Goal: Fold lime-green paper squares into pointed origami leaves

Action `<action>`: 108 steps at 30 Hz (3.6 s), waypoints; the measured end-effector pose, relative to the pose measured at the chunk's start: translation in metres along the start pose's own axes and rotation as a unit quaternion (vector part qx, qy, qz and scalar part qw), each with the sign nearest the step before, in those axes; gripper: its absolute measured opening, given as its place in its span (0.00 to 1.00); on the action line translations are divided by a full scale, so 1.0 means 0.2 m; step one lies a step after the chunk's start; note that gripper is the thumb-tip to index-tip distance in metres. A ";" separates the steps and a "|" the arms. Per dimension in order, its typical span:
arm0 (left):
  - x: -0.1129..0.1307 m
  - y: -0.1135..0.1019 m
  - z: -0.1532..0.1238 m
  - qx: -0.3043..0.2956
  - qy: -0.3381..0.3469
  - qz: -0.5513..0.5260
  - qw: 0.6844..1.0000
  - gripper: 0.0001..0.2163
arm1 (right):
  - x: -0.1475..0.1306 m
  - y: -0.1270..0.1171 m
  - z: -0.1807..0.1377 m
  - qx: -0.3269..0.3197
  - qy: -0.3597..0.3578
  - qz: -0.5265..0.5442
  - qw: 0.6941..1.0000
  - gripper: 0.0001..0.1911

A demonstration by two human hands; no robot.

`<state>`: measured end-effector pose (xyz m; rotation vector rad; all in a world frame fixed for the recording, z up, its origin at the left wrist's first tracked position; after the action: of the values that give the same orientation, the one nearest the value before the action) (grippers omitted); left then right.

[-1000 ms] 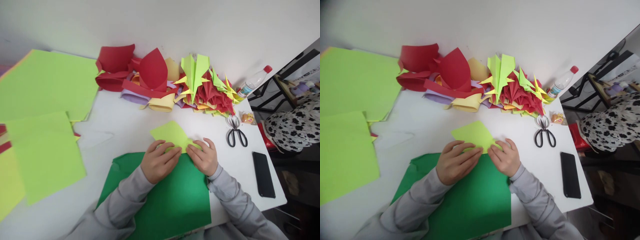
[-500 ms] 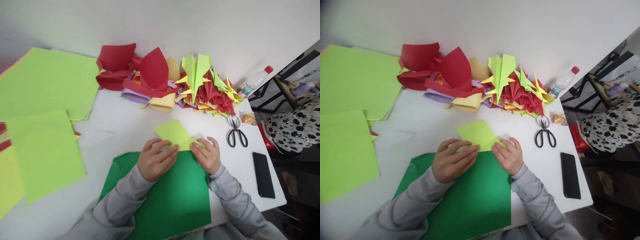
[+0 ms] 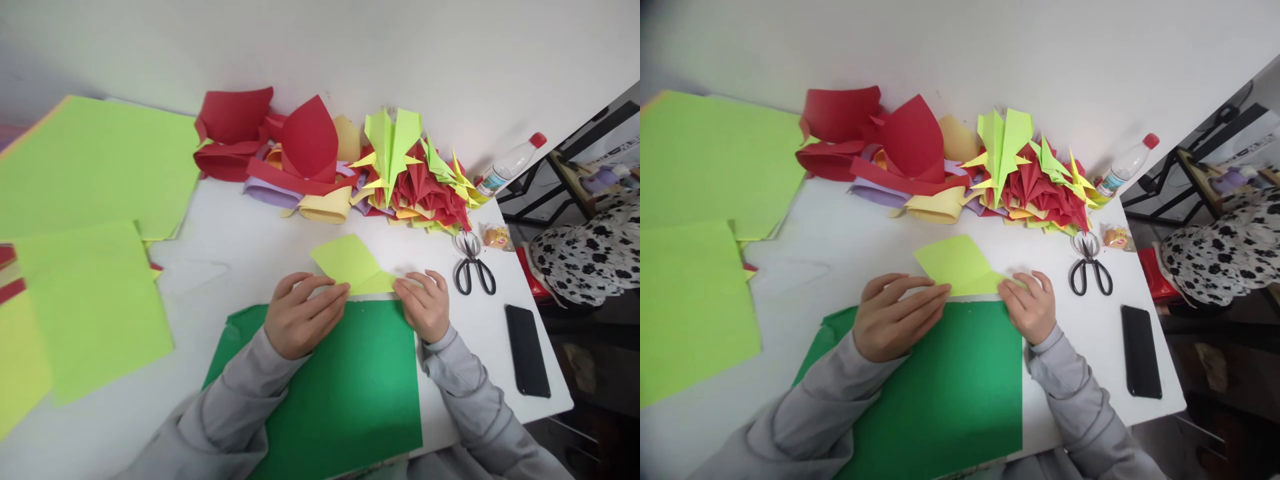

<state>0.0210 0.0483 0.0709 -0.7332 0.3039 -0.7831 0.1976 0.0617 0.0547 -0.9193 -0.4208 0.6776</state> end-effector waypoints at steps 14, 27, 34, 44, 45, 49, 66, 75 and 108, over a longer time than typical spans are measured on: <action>-0.01 0.00 -0.04 0.019 -0.001 0.006 1.000 0.08 | 0.02 -0.03 -0.01 0.048 0.039 0.007 0.998 0.10; 0.01 -0.08 -0.06 0.065 -0.009 0.043 0.997 0.10 | 0.02 -0.10 -0.04 0.112 0.081 0.000 0.990 0.05; -0.16 -0.17 -0.15 0.213 -0.229 -0.037 0.949 0.13 | 0.13 -0.13 -0.06 0.145 0.159 0.015 0.976 0.04; -0.27 0.19 -0.36 0.176 -0.612 -0.388 0.666 0.10 | -0.23 -0.01 0.01 0.020 -0.079 0.010 0.997 0.13; -0.26 0.23 -0.38 0.160 -0.629 -0.423 0.633 0.12 | -0.25 0.01 0.02 0.000 -0.094 0.002 0.996 0.14; -0.23 0.31 -0.39 0.152 -0.657 -0.501 0.543 0.17 | -0.26 0.05 0.04 -0.055 -0.113 -0.001 0.992 0.15; -0.14 0.17 -0.14 -0.101 -0.116 -0.123 0.980 0.14 | -0.08 0.12 -0.03 -0.129 -0.072 0.059 0.987 0.16; 0.00 0.27 -0.16 -0.176 0.009 -0.102 0.979 0.19 | 0.02 0.13 -0.02 -0.124 0.075 0.204 0.968 0.10; 0.21 0.26 -0.16 -0.238 -0.223 -0.006 0.945 0.16 | 0.16 0.23 0.01 -0.165 0.279 0.035 0.945 0.13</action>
<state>0.0607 0.0273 0.0127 -1.3434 0.0733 -0.5344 0.2038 0.1048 0.0185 -1.3985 0.0100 0.3866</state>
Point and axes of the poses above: each hand's wrist, its own z-axis towards the middle knuckle, its own y-axis out of the palm, x = y × z, the point moved 7 cm from there along z, towards the middle knuckle, and after that the axes turned 8 degrees about -x, right-handed, at the moved point
